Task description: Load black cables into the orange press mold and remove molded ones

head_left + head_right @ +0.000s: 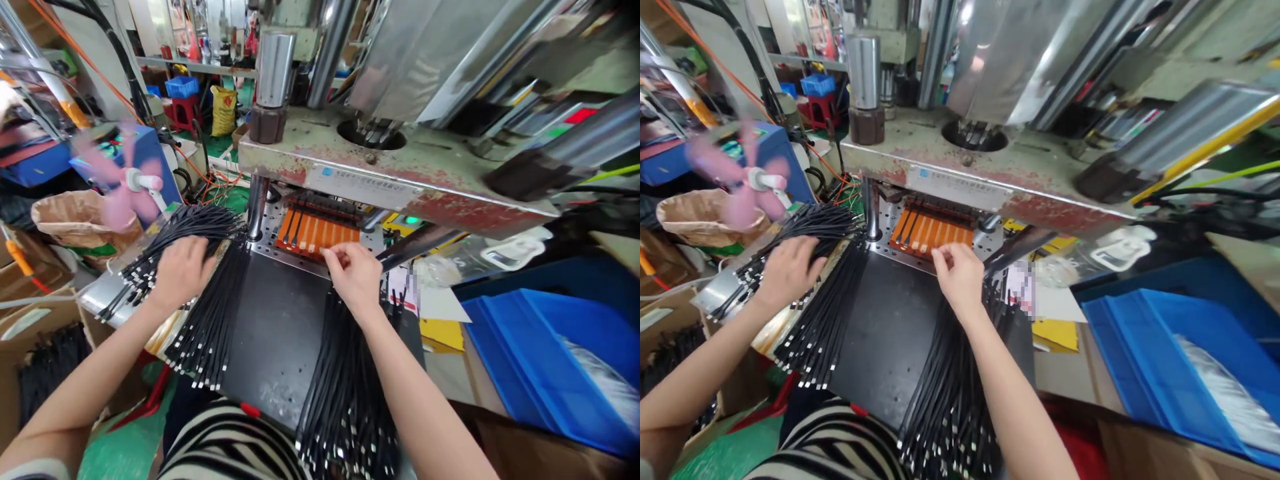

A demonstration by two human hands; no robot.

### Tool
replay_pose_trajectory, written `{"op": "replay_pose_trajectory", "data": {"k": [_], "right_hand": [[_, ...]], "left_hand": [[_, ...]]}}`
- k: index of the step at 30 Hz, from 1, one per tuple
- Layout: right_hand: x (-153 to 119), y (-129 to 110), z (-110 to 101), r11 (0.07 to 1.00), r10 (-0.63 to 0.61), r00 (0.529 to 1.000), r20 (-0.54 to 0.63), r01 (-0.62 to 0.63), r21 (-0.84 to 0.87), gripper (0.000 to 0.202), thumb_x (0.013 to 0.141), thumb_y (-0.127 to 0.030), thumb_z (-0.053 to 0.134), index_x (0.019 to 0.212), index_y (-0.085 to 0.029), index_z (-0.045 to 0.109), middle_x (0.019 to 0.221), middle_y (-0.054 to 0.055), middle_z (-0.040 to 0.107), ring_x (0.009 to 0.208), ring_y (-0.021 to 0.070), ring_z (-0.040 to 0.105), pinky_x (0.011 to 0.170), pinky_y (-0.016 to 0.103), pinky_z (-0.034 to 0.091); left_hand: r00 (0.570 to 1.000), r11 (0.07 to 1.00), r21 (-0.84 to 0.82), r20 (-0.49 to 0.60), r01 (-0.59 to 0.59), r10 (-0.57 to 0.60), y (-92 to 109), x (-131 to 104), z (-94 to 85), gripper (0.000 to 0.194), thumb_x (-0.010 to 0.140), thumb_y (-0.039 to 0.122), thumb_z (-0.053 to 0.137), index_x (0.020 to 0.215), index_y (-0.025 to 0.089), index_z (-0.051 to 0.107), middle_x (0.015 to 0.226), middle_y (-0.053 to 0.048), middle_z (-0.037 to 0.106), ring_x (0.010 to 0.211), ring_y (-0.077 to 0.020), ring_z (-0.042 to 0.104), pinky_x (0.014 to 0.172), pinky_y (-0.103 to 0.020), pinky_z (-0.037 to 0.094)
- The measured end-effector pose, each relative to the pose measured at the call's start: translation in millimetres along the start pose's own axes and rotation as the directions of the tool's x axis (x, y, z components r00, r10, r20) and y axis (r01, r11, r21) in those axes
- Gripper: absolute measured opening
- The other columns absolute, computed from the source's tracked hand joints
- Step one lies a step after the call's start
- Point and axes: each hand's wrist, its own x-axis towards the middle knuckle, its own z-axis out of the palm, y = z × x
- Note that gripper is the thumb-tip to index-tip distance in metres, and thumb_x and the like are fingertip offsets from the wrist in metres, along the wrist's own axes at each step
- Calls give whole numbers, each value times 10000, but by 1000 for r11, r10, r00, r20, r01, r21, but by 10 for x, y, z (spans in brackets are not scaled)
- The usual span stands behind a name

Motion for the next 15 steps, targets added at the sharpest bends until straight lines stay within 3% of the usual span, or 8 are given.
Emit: {"op": "replay_pose_trajectory", "data": {"k": [2, 3, 5, 7, 9, 12, 15], "right_hand": [[-215, 62, -166, 967, 94, 992, 83, -71, -246, 354, 912, -424, 480, 720, -170, 634, 685, 83, 644, 652, 208, 614, 651, 309, 443], [-312, 100, -238, 910, 190, 972, 141, -120, -397, 401, 923, -458, 466, 726, -161, 649, 681, 111, 652, 664, 242, 633, 643, 331, 443], [-481, 187, -335, 748, 412, 875, 255, -165, -643, 486, 925, -537, 455, 755, -141, 680, 707, 173, 672, 701, 318, 665, 634, 376, 446], [-618, 288, -359, 683, 537, 758, 371, -133, -718, 507, 917, -573, 459, 815, -137, 696, 770, 203, 694, 759, 358, 685, 645, 392, 449], [-725, 398, -327, 737, 541, 702, 464, -129, -664, 431, 924, -524, 471, 847, -160, 689, 804, 177, 712, 792, 331, 696, 654, 360, 444], [-823, 555, -265, 831, 494, 731, 471, -238, -503, 310, 900, -426, 495, 743, -208, 649, 717, 90, 707, 735, 265, 693, 620, 308, 419], [-861, 653, -270, 875, 468, 788, 399, -350, -335, 367, 872, -462, 505, 591, -237, 578, 608, 51, 663, 633, 244, 661, 581, 302, 406]], "left_hand": [[983, 991, -76, 139, -111, 121, 268, 77, 113, 442, 1001, 404, 299, 1080, 121, 629, 1105, -160, 646, 1085, -298, 596, 912, -397, 465], [973, 993, -87, 207, -83, 99, 392, 141, 184, 408, 999, 376, 323, 1055, 112, 629, 1072, -167, 648, 1054, -299, 613, 870, -387, 483], [954, 996, -68, 298, 61, -38, 582, 299, 332, 356, 980, 325, 391, 1084, 57, 601, 1071, -219, 636, 1009, -322, 640, 788, -378, 509], [928, 982, -42, 337, 186, -161, 675, 453, 451, 334, 970, 248, 389, 1105, 5, 575, 1041, -260, 638, 947, -337, 669, 730, -382, 518], [924, 977, -50, 337, 208, -179, 689, 554, 511, 325, 973, 185, 337, 1106, 4, 572, 981, -249, 659, 917, -336, 685, 716, -386, 520], [935, 979, -81, 321, 184, -150, 647, 590, 489, 337, 988, 268, 356, 1118, 53, 580, 952, -213, 683, 924, -331, 692, 735, -386, 518], [949, 983, -99, 290, 156, -122, 591, 571, 399, 420, 991, 417, 357, 1059, 94, 618, 966, -206, 689, 922, -335, 690, 747, -391, 508]]}}
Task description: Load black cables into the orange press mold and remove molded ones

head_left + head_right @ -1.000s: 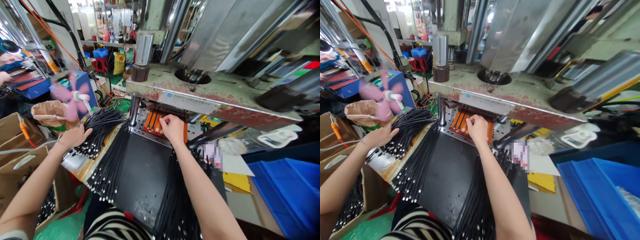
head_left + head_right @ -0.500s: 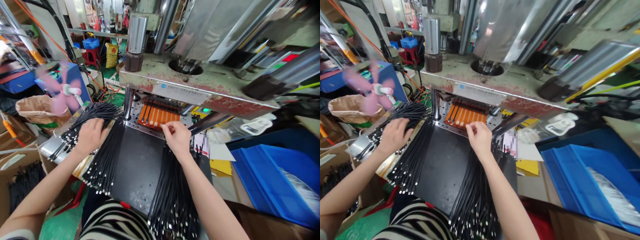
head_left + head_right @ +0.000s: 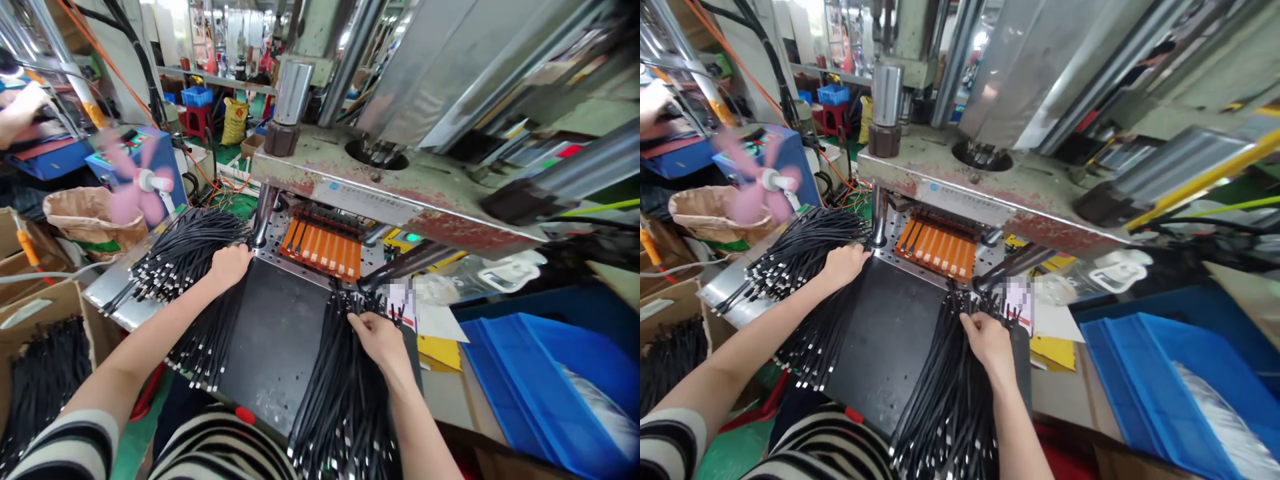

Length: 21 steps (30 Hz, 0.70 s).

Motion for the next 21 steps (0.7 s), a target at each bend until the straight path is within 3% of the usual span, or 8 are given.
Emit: {"op": "replay_pose_trajectory", "data": {"k": [3, 5, 7, 9, 12, 16, 18, 21], "right_hand": [[-33, 4, -57, 1000, 1, 986, -166, -2, -8, 367, 879, -465, 497, 609, -237, 599, 582, 72, 646, 558, 248, 622, 546, 313, 373], [-83, -72, -133, 998, -38, 965, -259, 27, -49, 304, 887, -401, 488, 692, -224, 641, 594, 80, 647, 541, 242, 605, 541, 310, 354], [-159, -220, -242, 993, -103, 951, -292, 115, 22, 279, 901, -364, 475, 763, -213, 665, 618, 70, 654, 560, 229, 611, 553, 300, 367], [-259, -427, -382, 947, -178, 937, -300, 246, 208, 289, 925, -377, 465, 837, -210, 684, 652, 49, 664, 571, 204, 615, 566, 286, 399], [-422, -778, -607, 771, -296, 898, -325, 425, 474, 277, 948, -371, 464, 958, -217, 694, 701, 19, 668, 544, 152, 591, 572, 260, 436], [-525, -1114, -796, 566, -349, 849, -396, 528, 633, 198, 933, -326, 521, 852, -216, 664, 692, -8, 640, 518, 108, 535, 553, 231, 429], [-502, -1186, -820, 477, -289, 860, -420, 510, 716, 186, 908, -323, 569, 769, -209, 615, 648, -26, 605, 500, 95, 494, 526, 218, 405], [-424, -1228, -804, 345, -193, 885, -423, 465, 815, 220, 886, -366, 609, 740, -208, 560, 606, -46, 554, 479, 87, 444, 497, 210, 377]], "left_hand": [[994, 990, -108, -80, -87, 79, -39, -10, -97, 413, 991, 412, 355, 958, 123, 648, 935, -167, 695, 897, -294, 683, 764, -373, 491], [968, 911, -331, -134, -244, 211, -25, -10, -177, 344, 969, 374, 413, 893, 141, 655, 848, -103, 693, 808, -223, 666, 738, -317, 481], [922, 710, -594, -165, -377, 351, 52, -33, -294, 278, 937, 346, 464, 922, 150, 660, 786, -48, 680, 693, -156, 622, 659, -255, 464], [871, 484, -767, -191, -420, 453, 200, -92, -459, 259, 914, 328, 493, 1001, 151, 662, 813, -32, 683, 668, -124, 600, 621, -220, 456], [792, 260, -853, -250, -452, 557, 495, -205, -744, 239, 900, 288, 538, 1042, 155, 676, 924, -51, 693, 791, -123, 626, 703, -210, 487], [706, 102, -884, -290, -456, 646, 838, -278, -1006, 225, 911, 283, 564, 1054, 171, 697, 927, -50, 660, 726, -96, 622, 634, -179, 500], [707, 58, -912, -273, -405, 653, 952, -270, -1059, 223, 903, 311, 585, 1018, 163, 706, 859, -31, 611, 571, -60, 570, 502, -163, 474], [745, 18, -957, -212, -288, 633, 1059, -233, -1090, 227, 830, 345, 677, 917, 138, 708, 752, 3, 548, 467, -49, 528, 412, -167, 466]]}}
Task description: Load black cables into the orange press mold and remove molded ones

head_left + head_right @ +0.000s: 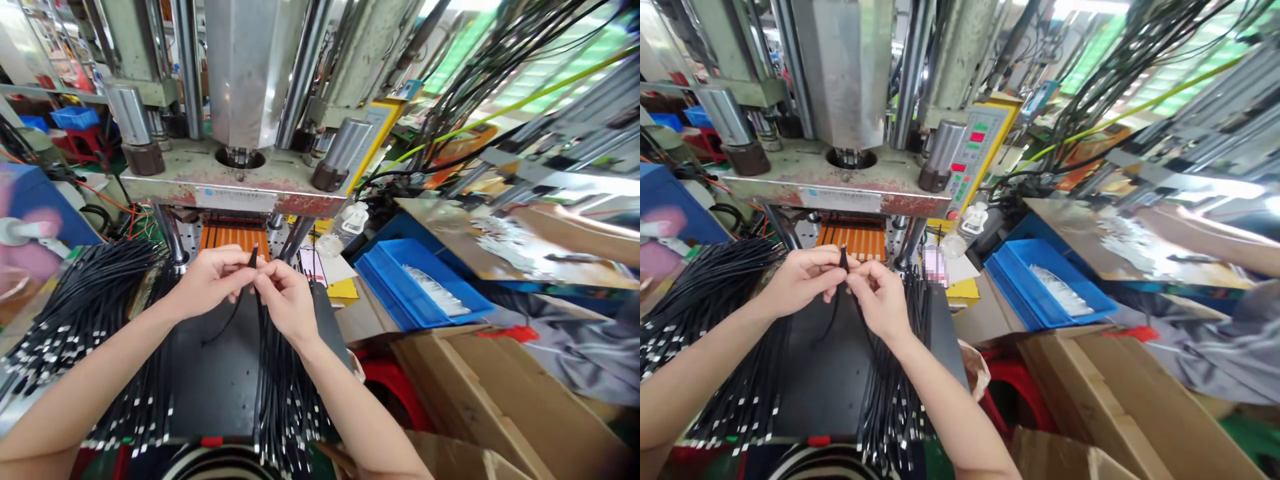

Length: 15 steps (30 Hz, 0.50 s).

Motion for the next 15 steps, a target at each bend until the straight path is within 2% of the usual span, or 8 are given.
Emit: {"op": "replay_pose_trajectory", "data": {"k": [2, 4, 6, 8, 11, 13, 15], "right_hand": [[25, 33, 27, 999, 2, 1000, -20, -1, 53, 246, 901, -404, 585, 756, -211, 537, 604, -51, 535, 481, 88, 431, 500, 213, 373], [11, 71, 61, 1000, -12, 1000, -18, 12, 27, 258, 929, -424, 534, 778, -214, 527, 621, -46, 527, 504, 95, 437, 519, 221, 375], [-44, 139, 97, 997, -27, 1000, 14, 28, -77, 268, 946, -419, 498, 778, -213, 531, 637, -38, 515, 536, 105, 439, 542, 230, 373], [-120, 260, 129, 980, -21, 997, 70, 34, -198, 271, 945, -404, 498, 767, -208, 556, 652, -29, 516, 560, 113, 438, 561, 240, 369], [-175, 510, 160, 952, 31, 985, 167, 22, -306, 250, 922, -389, 541, 774, -202, 617, 669, -14, 566, 570, 124, 466, 582, 251, 382], [-104, 660, 180, 934, 46, 974, 222, 37, -354, 221, 893, -369, 584, 763, -201, 645, 667, -6, 601, 583, 135, 503, 601, 254, 397], [76, 758, 217, 917, 29, 969, 244, 71, -393, 218, 866, -354, 613, 712, -205, 645, 622, -11, 600, 573, 142, 515, 603, 254, 398]], "left_hand": [[998, 996, -52, -19, 65, -66, 6, 51, 10, 227, 770, 342, 738, 816, 126, 687, 653, 18, 547, 461, -64, 544, 420, -169, 486], [992, 990, -74, -35, 122, -124, 9, 95, 5, 246, 736, 339, 767, 730, 121, 653, 555, 27, 545, 437, -66, 534, 413, -157, 475], [988, 988, -69, -66, 137, -141, 2, 136, -16, 268, 730, 355, 770, 710, 119, 645, 513, 28, 543, 424, -65, 522, 408, -151, 466], [987, 994, -44, -116, 105, -109, -18, 182, -54, 285, 733, 385, 763, 742, 118, 663, 549, 22, 554, 432, -66, 527, 405, -156, 469], [974, 996, 85, -223, -15, 33, -36, 273, -147, 274, 774, 394, 718, 799, 123, 688, 677, 3, 571, 452, -60, 533, 407, -169, 468], [937, 963, 241, -290, -124, 193, -4, 343, -229, 239, 820, 373, 663, 830, 137, 702, 758, -13, 582, 491, -62, 541, 439, -182, 469], [884, 889, 399, -300, -225, 358, 67, 402, -314, 217, 850, 360, 624, 851, 163, 715, 792, -22, 594, 580, -94, 575, 513, -215, 488]]}}
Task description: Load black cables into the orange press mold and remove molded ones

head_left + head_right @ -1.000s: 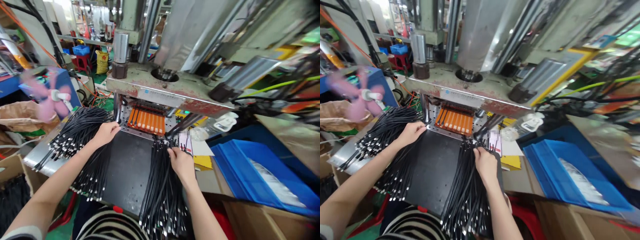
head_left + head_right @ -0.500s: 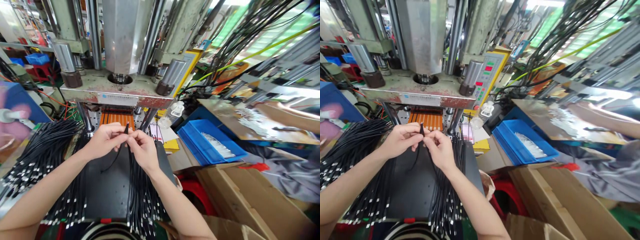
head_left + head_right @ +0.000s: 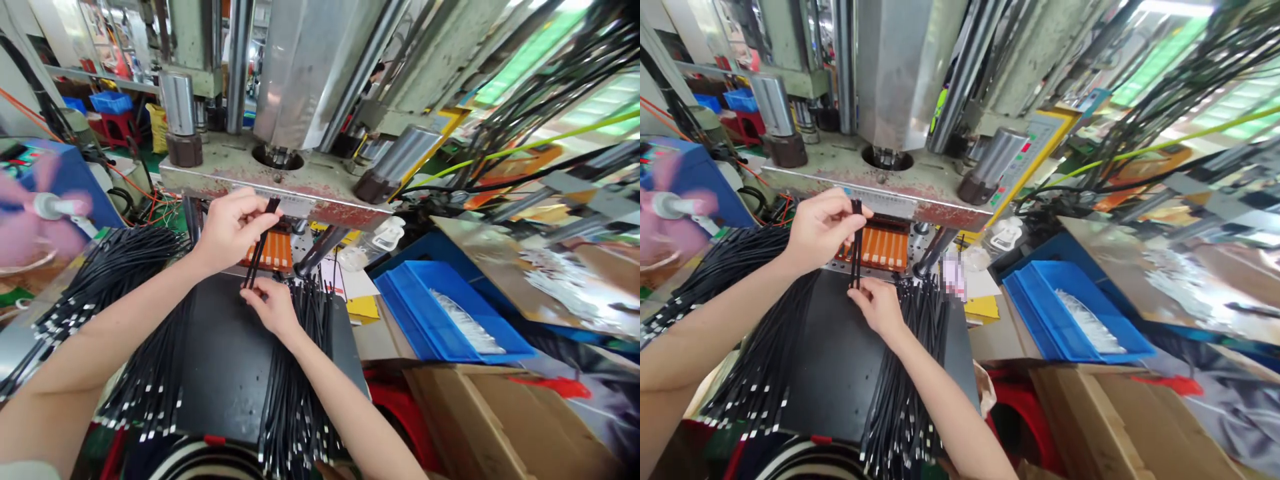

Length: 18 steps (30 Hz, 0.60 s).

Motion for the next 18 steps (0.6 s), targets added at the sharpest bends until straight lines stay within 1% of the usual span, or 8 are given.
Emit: {"op": "replay_pose_trajectory", "data": {"k": [4, 6, 8, 10, 11, 13, 15, 18], "right_hand": [[591, 84, -15, 999, -21, 995, -97, 18, -28, 233, 851, -360, 613, 683, -203, 646, 564, -24, 595, 533, 140, 522, 592, 242, 396], [896, 155, -40, 1000, -13, 988, -156, 9, -28, 201, 841, -341, 611, 722, -189, 669, 602, -20, 627, 560, 138, 547, 599, 231, 401], [1150, 268, -62, 999, 26, 985, -172, -31, -27, 183, 826, -323, 615, 747, -175, 688, 618, -23, 636, 582, 132, 554, 593, 218, 399], [1329, 396, -77, 994, 107, 984, -141, -109, -12, 172, 815, -311, 624, 761, -165, 697, 613, -29, 635, 574, 121, 552, 579, 206, 402], [1386, 452, -82, 989, 150, 982, -116, -150, 3, 163, 812, -302, 627, 768, -162, 698, 622, -28, 643, 566, 114, 556, 578, 202, 410], [1437, 528, -93, 978, 208, 976, -70, -206, 36, 133, 810, -270, 630, 775, -159, 695, 671, -16, 673, 562, 105, 578, 591, 198, 434], [1423, 549, -108, 975, 219, 975, -45, -217, 57, 106, 814, -226, 623, 778, -160, 696, 709, -3, 695, 578, 107, 609, 615, 202, 456], [1364, 519, -137, 985, 173, 984, -47, -172, 14, 107, 802, -164, 631, 848, -171, 727, 730, 2, 712, 661, 134, 655, 677, 223, 481]], "left_hand": [[973, 962, 143, 11, -231, 232, -19, 62, -114, 201, 835, 392, 647, 873, 205, 709, 819, -32, 620, 793, -175, 620, 677, -299, 516], [972, 959, 177, -49, -219, 231, -164, -26, -134, 235, 815, 400, 668, 936, 199, 677, 895, -42, 629, 798, -170, 614, 686, -299, 517], [988, 960, 253, -62, -121, 141, -412, -171, -138, 222, 830, 374, 647, 932, 178, 642, 897, -47, 632, 748, -154, 607, 678, -290, 520], [989, 923, 375, 146, -84, 30, -699, -326, -141, 165, 875, 325, 580, 886, 170, 637, 878, -54, 661, 785, -165, 632, 753, -307, 535], [956, 897, 424, 294, -125, -6, -831, -397, -143, 168, 898, 298, 542, 904, 169, 650, 933, -70, 686, 876, -183, 652, 841, -334, 533], [846, 850, 457, 533, -261, -27, -1027, -512, -147, 242, 930, 250, 475, 1059, 171, 664, 1172, -102, 679, 1138, -211, 611, 1046, -403, 449], [781, 810, 470, 624, -350, -25, -1114, -591, -154, 347, 948, 230, 440, 1249, 170, 601, 1362, -112, 584, 1304, -209, 507, 1155, -436, 334], [746, 760, 515, 663, -396, -61, -1103, -630, -166, 455, 955, 293, 465, 1393, 174, 491, 1450, -115, 501, 1365, -213, 441, 1193, -453, 252]]}}
